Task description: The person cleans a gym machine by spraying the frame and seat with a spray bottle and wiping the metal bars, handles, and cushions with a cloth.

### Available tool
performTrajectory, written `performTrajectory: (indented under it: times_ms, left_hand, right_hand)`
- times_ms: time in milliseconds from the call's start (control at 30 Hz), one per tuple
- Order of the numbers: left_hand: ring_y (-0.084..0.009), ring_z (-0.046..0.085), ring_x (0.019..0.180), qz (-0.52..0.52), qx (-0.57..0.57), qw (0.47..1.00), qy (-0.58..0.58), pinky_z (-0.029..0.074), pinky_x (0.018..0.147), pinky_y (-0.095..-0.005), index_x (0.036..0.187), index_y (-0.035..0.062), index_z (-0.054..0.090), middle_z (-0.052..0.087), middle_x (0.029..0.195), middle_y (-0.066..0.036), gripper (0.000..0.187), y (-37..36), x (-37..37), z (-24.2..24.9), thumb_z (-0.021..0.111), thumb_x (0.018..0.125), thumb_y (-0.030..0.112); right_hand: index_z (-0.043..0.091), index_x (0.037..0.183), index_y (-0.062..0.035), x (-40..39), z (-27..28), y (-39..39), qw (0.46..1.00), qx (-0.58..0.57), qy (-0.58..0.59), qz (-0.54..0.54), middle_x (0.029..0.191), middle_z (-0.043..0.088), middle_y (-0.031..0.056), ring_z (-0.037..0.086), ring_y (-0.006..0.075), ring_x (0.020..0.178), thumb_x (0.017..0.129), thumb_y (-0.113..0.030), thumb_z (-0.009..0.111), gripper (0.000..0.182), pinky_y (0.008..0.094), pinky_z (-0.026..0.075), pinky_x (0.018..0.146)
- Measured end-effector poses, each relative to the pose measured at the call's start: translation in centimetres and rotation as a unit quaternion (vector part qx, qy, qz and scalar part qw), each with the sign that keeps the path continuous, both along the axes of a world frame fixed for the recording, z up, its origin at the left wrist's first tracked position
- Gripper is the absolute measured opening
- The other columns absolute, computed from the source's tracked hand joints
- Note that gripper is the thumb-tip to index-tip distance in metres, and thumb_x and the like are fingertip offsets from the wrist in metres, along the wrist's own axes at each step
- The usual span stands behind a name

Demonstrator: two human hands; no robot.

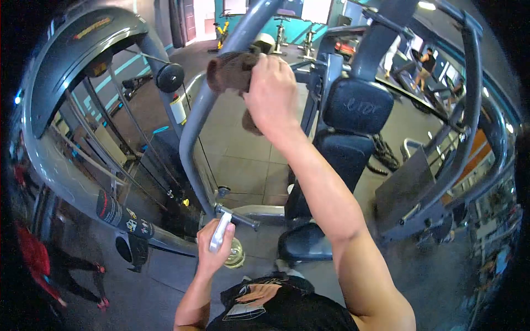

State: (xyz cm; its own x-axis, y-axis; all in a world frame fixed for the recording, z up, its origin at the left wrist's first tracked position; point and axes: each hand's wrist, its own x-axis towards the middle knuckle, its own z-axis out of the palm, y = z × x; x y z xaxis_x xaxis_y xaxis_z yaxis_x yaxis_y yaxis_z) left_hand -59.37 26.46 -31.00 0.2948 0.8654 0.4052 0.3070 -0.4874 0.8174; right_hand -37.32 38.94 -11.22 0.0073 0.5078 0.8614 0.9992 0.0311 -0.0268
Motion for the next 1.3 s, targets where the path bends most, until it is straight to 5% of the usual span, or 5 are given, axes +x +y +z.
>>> performTrajectory:
  times_ms: [333, 467, 600, 800, 1300]
  left_hand:
    - [-0.0218, 0.048, 0.054, 0.035, -0.066, 0.997, -0.011, 0.037, 0.053, -0.0365, 0.071, -0.0019, 0.053, 0.048, 0.060, -0.011, 0.028, -3.7, -4.9, -3.1, 0.064, 0.090, 0.016]
    - [-0.0154, 0.054, 0.058, 0.069, -0.112, 0.991, -0.008, 0.041, 0.053, -0.0301, 0.079, -0.0021, 0.060, 0.056, 0.065, -0.007, 0.027, -5.2, -7.4, -5.0, 0.062, 0.093, 0.021]
    - [-0.0087, 0.060, 0.062, 0.120, -0.153, 0.981, -0.008, 0.048, 0.056, -0.0247, 0.088, -0.0025, 0.067, 0.064, 0.073, -0.004, 0.029, -6.5, -8.4, -5.4, 0.060, 0.096, 0.025]
    - [-0.0099, 0.061, 0.064, 0.216, -0.184, 0.954, -0.101, 0.050, 0.057, -0.0255, 0.095, -0.0054, 0.065, 0.067, 0.079, -0.007, 0.032, -7.7, -7.9, -8.4, 0.064, 0.095, 0.027]
    - [-0.0119, 0.062, 0.070, 0.251, -0.237, 0.933, -0.099, 0.055, 0.064, -0.0278, 0.098, -0.0038, 0.065, 0.067, 0.083, -0.007, 0.027, -4.4, 2.9, -6.0, 0.063, 0.096, 0.023]
  right_hand:
    - [0.048, 0.130, 0.0097, 4.3, -14.2, -2.7, 0.920, 0.119, 0.293, 0.232, 0.133, 0.052, 0.0300, 0.052, 0.0407, 0.125, 0.069, 0.009, 0.052, 0.060, 0.0424, 0.042, 0.106]
    - [0.064, 0.114, 0.0013, 2.2, -9.8, -5.7, 0.522, 0.274, 0.701, 0.401, 0.107, 0.068, 0.0090, 0.064, 0.0225, 0.095, 0.095, -0.026, 0.065, 0.033, 0.0370, 0.050, 0.088]
    - [0.059, 0.125, 0.0003, 9.1, -5.2, -6.9, 0.505, 0.305, 0.645, 0.486, 0.122, 0.063, 0.0093, 0.062, 0.0186, 0.105, 0.093, -0.018, 0.065, 0.037, 0.0342, 0.052, 0.089]
    - [0.058, 0.114, 0.0055, 9.7, -2.5, -3.4, 0.920, 0.025, 0.343, 0.185, 0.106, 0.065, 0.0242, 0.063, 0.0335, 0.103, 0.075, 0.004, 0.055, 0.040, 0.0408, 0.048, 0.094]
    - [0.057, 0.127, -0.0015, 7.2, -7.1, 2.6, 0.785, 0.169, 0.272, 0.531, 0.140, 0.052, 0.0194, 0.041, 0.0420, 0.135, 0.078, -0.008, 0.057, 0.050, 0.0449, 0.027, 0.117]
